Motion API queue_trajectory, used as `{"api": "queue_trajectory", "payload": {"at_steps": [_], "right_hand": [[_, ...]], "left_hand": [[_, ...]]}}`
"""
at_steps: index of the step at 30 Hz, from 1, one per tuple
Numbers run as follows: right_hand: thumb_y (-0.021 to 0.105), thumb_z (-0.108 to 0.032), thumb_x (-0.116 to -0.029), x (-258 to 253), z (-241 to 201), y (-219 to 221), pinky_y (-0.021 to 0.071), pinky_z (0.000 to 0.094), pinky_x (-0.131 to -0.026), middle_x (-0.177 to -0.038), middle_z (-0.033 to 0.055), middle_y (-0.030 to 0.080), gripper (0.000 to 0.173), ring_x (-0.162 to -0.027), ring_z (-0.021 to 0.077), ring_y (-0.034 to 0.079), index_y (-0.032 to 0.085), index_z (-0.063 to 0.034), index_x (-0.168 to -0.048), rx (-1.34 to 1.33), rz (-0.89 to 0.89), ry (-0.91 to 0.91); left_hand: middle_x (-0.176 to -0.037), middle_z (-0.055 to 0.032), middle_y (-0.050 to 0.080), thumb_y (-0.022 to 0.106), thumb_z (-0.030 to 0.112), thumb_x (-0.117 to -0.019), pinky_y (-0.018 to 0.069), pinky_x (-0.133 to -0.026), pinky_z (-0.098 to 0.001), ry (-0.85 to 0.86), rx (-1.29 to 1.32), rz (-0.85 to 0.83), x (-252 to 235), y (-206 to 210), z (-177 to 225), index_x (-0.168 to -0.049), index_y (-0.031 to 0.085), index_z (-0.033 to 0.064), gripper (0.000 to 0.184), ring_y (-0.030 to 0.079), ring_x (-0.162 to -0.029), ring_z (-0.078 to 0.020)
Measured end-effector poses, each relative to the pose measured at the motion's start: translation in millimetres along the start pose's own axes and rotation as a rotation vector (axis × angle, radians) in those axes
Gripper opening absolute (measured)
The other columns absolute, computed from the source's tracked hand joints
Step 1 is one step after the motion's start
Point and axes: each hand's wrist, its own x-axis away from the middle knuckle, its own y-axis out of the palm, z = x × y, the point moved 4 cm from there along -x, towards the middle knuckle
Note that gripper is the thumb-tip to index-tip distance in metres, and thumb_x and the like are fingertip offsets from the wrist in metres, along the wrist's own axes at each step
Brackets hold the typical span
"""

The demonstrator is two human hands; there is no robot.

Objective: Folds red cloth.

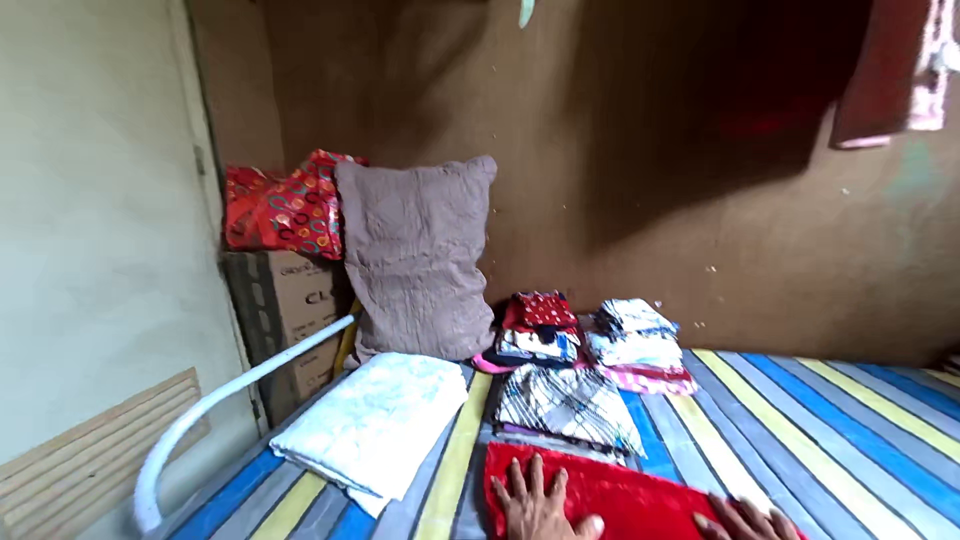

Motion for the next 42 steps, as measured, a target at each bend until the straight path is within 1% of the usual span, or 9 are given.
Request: {"api": "queue_trajectory", "payload": {"at_steps": [6, 14, 27, 31, 33, 35, 38, 40, 42], "right_hand": [[0.038, -0.066, -0.1025, 6, -3, -14, 0.0174, 0.0783, -0.112, -0.17, 0.0111, 0.022, 0.071, -0.157, 0.0435, 0.01, 0.03, -0.029, -0.162, 0.004, -0.201, 0.148], [0.036, -0.069, -0.101, 39, -15, -21, 0.0155, 0.0729, -0.116, -0.173, 0.0109, 0.011, 0.076, -0.158, 0.0403, 0.005, 0.023, -0.0292, -0.164, 0.047, -0.287, 0.167], [0.036, -0.066, -0.1025, 30, -8, -15, 0.0215, 0.0714, -0.113, -0.171, 0.009, 0.022, 0.067, -0.156, 0.0405, 0.017, 0.035, -0.0324, -0.16, -0.016, -0.142, 0.21], [0.035, -0.065, -0.1033, 26, -10, -16, 0.02, 0.0738, -0.112, -0.171, 0.0091, 0.02, 0.066, -0.156, 0.0414, 0.014, 0.033, -0.0324, -0.161, 0.0, -0.183, 0.214], [0.035, -0.066, -0.103, 27, -12, -18, 0.0169, 0.0755, -0.113, -0.171, 0.0093, 0.019, 0.067, -0.157, 0.0422, 0.012, 0.032, -0.0334, -0.161, 0.021, -0.193, 0.228], [0.04, -0.061, -0.1036, 29, -20, -23, 0.0069, 0.0786, -0.114, -0.171, 0.0141, 0.018, 0.065, -0.157, 0.0458, 0.007, 0.034, -0.0306, -0.161, 0.033, -0.133, 0.222], [0.056, -0.032, -0.1033, 34, -60, -35, 0.0115, 0.08, -0.113, -0.161, 0.0259, 0.035, 0.054, -0.151, 0.0516, 0.023, 0.048, -0.0147, -0.153, -0.003, 0.065, 0.001], [0.046, -0.029, -0.1077, 37, -99, -40, 0.021, 0.0714, -0.116, -0.159, 0.0168, 0.043, 0.049, -0.15, 0.0401, 0.034, 0.046, -0.0155, -0.155, -0.046, -0.086, -0.125], [0.035, -0.032, -0.1117, 35, -125, -31, 0.0187, 0.069, -0.117, -0.163, 0.01, 0.039, 0.05, -0.153, 0.0341, 0.03, 0.037, -0.0175, -0.159, -0.129, -0.31, -0.202]], "left_hand": [[-0.174, -0.0083, 0.008, 0.037, 0.08, -0.0937, 0.0046, -0.116, -0.0777, -0.058, -0.049, -0.159, 4, -11, 4, -0.164, 0.025, 0.0326, 0.086, 0.002, -0.158, -0.0454], [-0.174, -0.0094, 0.002, 0.039, 0.078, -0.0945, 0.0096, -0.111, -0.083, -0.075, -0.103, -0.269, 20, -21, 1, -0.166, 0.018, 0.0326, 0.087, -0.001, -0.157, -0.0483], [-0.172, -0.0117, 0.015, 0.031, 0.075, -0.0992, 0.0087, -0.116, -0.0762, -0.123, -0.094, -0.152, 14, -20, -14, -0.164, 0.027, 0.031, 0.078, 0.008, -0.158, -0.04], [-0.172, -0.0142, 0.015, 0.032, 0.073, -0.0997, 0.0056, -0.114, -0.0785, -0.106, -0.151, -0.149, 16, -24, -10, -0.164, 0.028, 0.0285, 0.078, 0.009, -0.158, -0.0421], [-0.17, -0.0177, 0.019, 0.039, 0.062, -0.1042, 0.0009, -0.113, -0.0805, -0.029, -0.172, -0.116, 21, -30, 3, -0.161, 0.036, 0.021, 0.07, 0.009, -0.157, -0.0447], [-0.166, -0.0193, 0.032, 0.047, 0.042, -0.1075, 0.0029, -0.115, -0.0786, 0.161, -0.121, -0.038, 26, -33, 23, -0.153, 0.05, 0.0135, 0.054, 0.018, -0.156, -0.0434], [-0.165, -0.0151, 0.035, 0.042, 0.037, -0.1097, 0.0064, -0.117, -0.0772, 0.355, -0.014, -0.115, 24, -30, 52, -0.153, 0.05, 0.016, 0.049, 0.023, -0.156, -0.0384], [-0.169, -0.0115, 0.026, 0.036, 0.037, -0.1115, 0.0046, -0.115, -0.0795, 0.342, -0.044, -0.263, 13, -25, 63, -0.158, 0.041, 0.0188, 0.05, 0.015, -0.158, -0.0373], [-0.171, -0.0108, 0.02, 0.038, 0.028, -0.1104, 0.0022, -0.114, -0.0812, 0.29, -0.089, -0.359, 0, -17, 63, -0.159, 0.039, 0.0146, 0.051, 0.01, -0.159, -0.0375]]}}
